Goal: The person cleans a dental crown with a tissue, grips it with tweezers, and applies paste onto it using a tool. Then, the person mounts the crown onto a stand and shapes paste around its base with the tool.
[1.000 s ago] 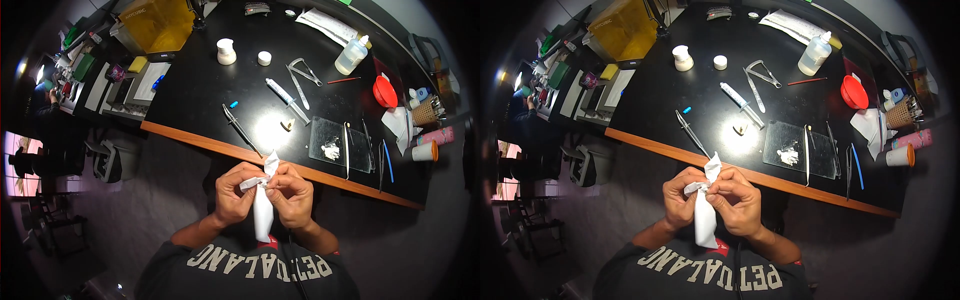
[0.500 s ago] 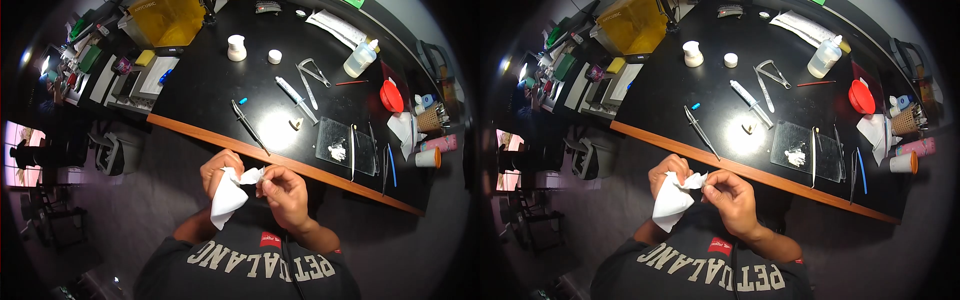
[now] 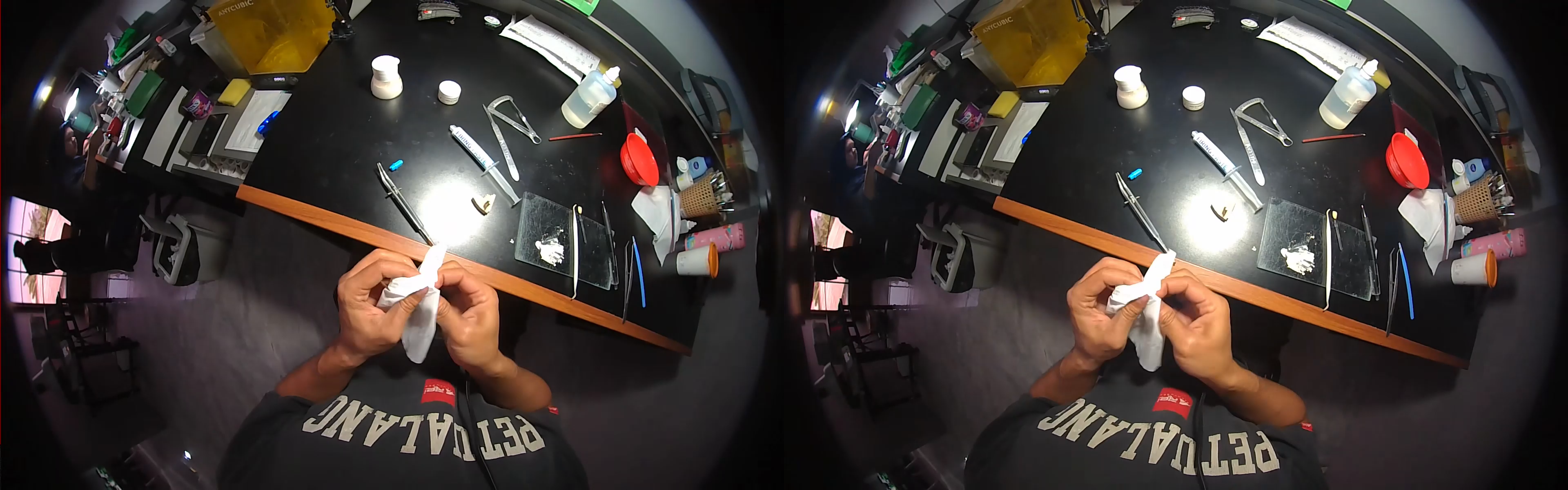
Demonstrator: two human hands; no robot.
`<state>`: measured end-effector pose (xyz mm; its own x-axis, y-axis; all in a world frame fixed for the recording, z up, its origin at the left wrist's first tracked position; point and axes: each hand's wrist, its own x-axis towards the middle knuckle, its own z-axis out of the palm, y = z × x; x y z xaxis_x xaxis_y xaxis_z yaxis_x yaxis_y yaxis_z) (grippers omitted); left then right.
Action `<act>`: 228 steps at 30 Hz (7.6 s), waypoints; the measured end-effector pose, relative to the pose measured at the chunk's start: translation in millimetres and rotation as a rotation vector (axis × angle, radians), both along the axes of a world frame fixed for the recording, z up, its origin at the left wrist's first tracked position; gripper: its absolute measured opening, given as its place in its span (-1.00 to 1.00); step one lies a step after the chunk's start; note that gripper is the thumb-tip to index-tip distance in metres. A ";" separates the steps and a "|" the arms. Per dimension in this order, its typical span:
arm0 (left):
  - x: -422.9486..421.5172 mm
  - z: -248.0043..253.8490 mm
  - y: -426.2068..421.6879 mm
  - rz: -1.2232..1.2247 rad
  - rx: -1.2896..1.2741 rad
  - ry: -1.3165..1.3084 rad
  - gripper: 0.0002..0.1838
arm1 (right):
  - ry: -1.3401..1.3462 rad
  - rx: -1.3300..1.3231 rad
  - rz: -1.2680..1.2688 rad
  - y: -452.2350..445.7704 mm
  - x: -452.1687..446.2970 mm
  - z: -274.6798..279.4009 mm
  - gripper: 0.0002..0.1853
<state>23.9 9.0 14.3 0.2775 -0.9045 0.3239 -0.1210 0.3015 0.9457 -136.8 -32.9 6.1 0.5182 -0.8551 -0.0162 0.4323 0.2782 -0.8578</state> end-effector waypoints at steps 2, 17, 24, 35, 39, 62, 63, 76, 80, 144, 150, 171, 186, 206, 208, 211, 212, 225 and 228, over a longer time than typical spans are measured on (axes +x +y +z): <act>-0.9 -10.7 0.7 -0.047 0.043 0.202 -0.87 | 0.050 -0.217 -0.025 0.0 -3.1 -4.3 -0.88; 3.8 8.2 -3.5 0.091 -0.088 -0.032 -0.89 | -0.383 0.564 0.255 -10.6 -9.4 2.5 -0.88; 4.7 21.5 -12.2 -0.070 -0.079 -0.187 -0.52 | -0.426 0.655 0.298 -14.0 -11.4 8.4 -0.85; 7.5 4.5 -7.5 -0.112 0.028 0.027 -0.87 | -0.215 0.267 0.160 -10.2 -10.4 2.0 -0.83; -0.6 -10.8 -0.2 -0.176 0.229 0.716 -0.90 | 0.111 -0.317 -0.150 -1.1 7.2 7.6 -0.48; -6.7 -13.8 6.9 -0.331 0.161 1.296 -0.86 | 0.542 -1.140 -0.562 -9.9 29.1 -6.4 -0.65; -4.0 -14.0 5.3 -0.376 0.129 1.354 -0.85 | 0.532 -1.114 -0.522 -12.8 27.2 -1.0 -0.69; 4.9 -17.2 17.4 -0.025 -0.018 0.257 -0.78 | 0.349 -0.959 -0.406 -12.9 33.5 16.4 -0.66; 1.7 -19.4 17.9 -0.143 -0.048 0.404 -0.80 | 0.238 -0.873 -0.326 -15.2 23.1 19.7 -0.74; 21.0 -6.1 33.9 -0.069 0.190 0.453 -0.95 | 0.367 -0.504 -0.264 -24.6 16.1 16.3 -0.86; 23.0 -6.6 31.0 -0.145 0.255 0.647 -0.95 | 0.357 -0.587 -0.270 -21.9 13.0 11.4 -0.85; 16.7 -5.4 29.9 -0.158 0.111 0.509 -0.91 | 0.412 -0.901 -0.256 -15.0 19.2 18.5 -0.77; 16.1 11.6 25.0 0.089 -0.016 -0.022 -0.90 | 0.514 -0.884 -0.203 -9.1 19.2 25.5 -0.84; 19.3 -14.9 25.9 -0.040 0.135 0.335 -0.87 | 0.574 -1.240 -0.334 -16.3 23.6 6.3 -0.61; 17.8 -13.9 24.7 0.015 0.066 0.185 -0.86 | 0.573 -1.222 -0.328 -17.3 23.7 8.9 -0.63; 13.2 -9.7 22.2 0.097 -0.056 0.068 -0.83 | 0.611 -0.927 -0.151 -11.6 14.9 14.5 -0.68; 11.9 -10.1 21.1 0.112 -0.107 0.043 -0.82 | 0.587 -0.986 -0.169 -14.7 14.8 8.8 -0.82; 36.5 -13.9 16.9 0.046 -0.197 -0.021 -0.79 | 0.512 -1.036 -0.295 -10.1 41.2 24.3 -0.78; 37.4 -14.3 21.6 0.041 -0.124 0.050 -0.81 | 0.589 -1.150 -0.264 -8.8 40.3 20.1 -0.60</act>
